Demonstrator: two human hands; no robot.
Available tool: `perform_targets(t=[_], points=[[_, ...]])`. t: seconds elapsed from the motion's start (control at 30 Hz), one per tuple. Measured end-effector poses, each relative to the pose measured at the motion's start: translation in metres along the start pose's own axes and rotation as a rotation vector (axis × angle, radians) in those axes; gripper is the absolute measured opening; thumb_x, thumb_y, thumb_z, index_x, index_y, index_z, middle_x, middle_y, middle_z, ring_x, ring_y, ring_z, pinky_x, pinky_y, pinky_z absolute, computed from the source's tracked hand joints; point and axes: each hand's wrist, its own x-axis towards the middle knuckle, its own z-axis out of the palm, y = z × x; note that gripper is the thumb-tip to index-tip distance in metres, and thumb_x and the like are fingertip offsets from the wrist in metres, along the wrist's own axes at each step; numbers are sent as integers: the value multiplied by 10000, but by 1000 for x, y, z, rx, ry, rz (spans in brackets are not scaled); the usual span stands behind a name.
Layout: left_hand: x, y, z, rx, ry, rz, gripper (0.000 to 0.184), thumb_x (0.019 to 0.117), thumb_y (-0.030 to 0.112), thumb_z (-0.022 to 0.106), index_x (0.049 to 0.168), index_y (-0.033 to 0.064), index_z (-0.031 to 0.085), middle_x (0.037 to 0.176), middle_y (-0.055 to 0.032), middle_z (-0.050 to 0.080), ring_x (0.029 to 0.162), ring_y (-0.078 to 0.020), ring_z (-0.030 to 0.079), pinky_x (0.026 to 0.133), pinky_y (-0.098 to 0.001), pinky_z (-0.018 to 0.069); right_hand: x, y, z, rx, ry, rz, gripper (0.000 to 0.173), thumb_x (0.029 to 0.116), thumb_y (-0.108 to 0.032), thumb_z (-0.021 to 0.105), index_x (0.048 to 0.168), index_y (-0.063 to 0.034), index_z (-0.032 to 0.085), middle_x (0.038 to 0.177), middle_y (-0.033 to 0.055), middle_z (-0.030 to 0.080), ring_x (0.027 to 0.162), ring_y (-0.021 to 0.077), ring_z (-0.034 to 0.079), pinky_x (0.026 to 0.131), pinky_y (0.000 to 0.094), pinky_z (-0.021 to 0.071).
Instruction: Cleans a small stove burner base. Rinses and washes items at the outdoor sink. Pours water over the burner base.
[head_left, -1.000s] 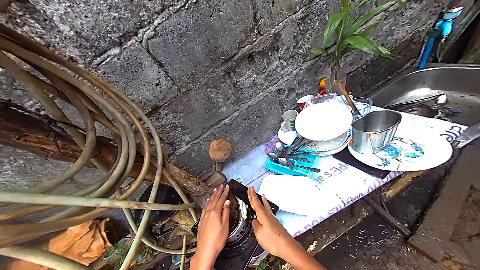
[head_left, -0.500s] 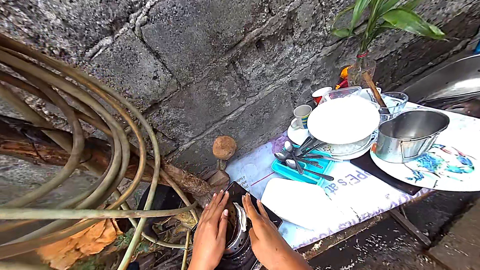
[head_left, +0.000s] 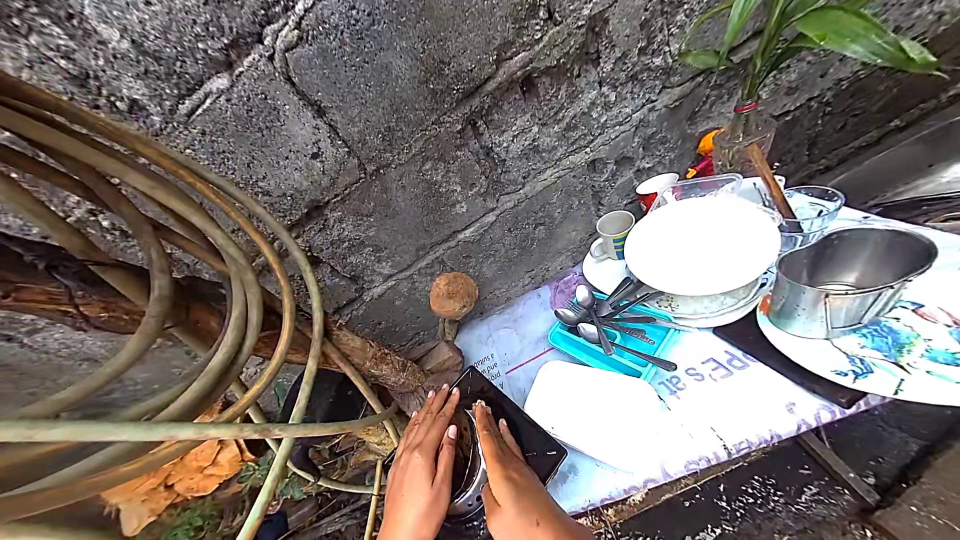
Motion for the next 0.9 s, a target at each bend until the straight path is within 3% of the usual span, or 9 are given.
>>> perform_targets(t=[0.13,0.2,0.43,0.6,0.73,0.9], points=[[0,0,0,-4,5,4,499,1078,324,319,1458,138,584,1539,-23,522,1481,-213,411,1237,-458,302,2,5,-1,61,89,-45,795,905,118,425,1619,45,83,1702,190,154,1591,268,131,1300,450,48],[-1,1,0,-8,10,0,499,1079,329,319,1456,142,586,1537,-21,524,1480,-211,411,1237,-458,302,2,3,-1,63,27,-53,805,909,132,431,1619,44,63,1706,200,112,1592,280,117,1297,445,42],[-2,-1,0,-6,2,-1,504,1082,337,310,1462,147,580,1542,-11,519,1483,-202,406,1241,-450,294,3,4,11,119,117,-89,779,917,108,432,1610,69,78,1700,219,124,1592,293,114,1298,457,53],[-1,-1,0,-9,1,-2,503,1081,335,307,1467,158,577,1544,-10,517,1486,-196,402,1243,-456,292,6,5,19,153,146,-121,842,867,130,432,1612,67,43,1703,222,96,1594,296,95,1298,453,56],[-1,-1,-1,-5,0,5,504,1081,332,310,1461,146,581,1540,-10,522,1485,-198,403,1241,-453,295,5,10,9,163,248,-99,788,888,105,423,1610,67,111,1693,193,190,1587,257,148,1297,481,57],[-1,-2,-1,8,-6,9,507,1079,326,302,1468,146,574,1545,-7,516,1486,-200,402,1239,-461,297,0,5,-1,-149,42,-33,793,899,121,465,1598,97,91,1690,237,149,1591,277,131,1292,447,-14]])
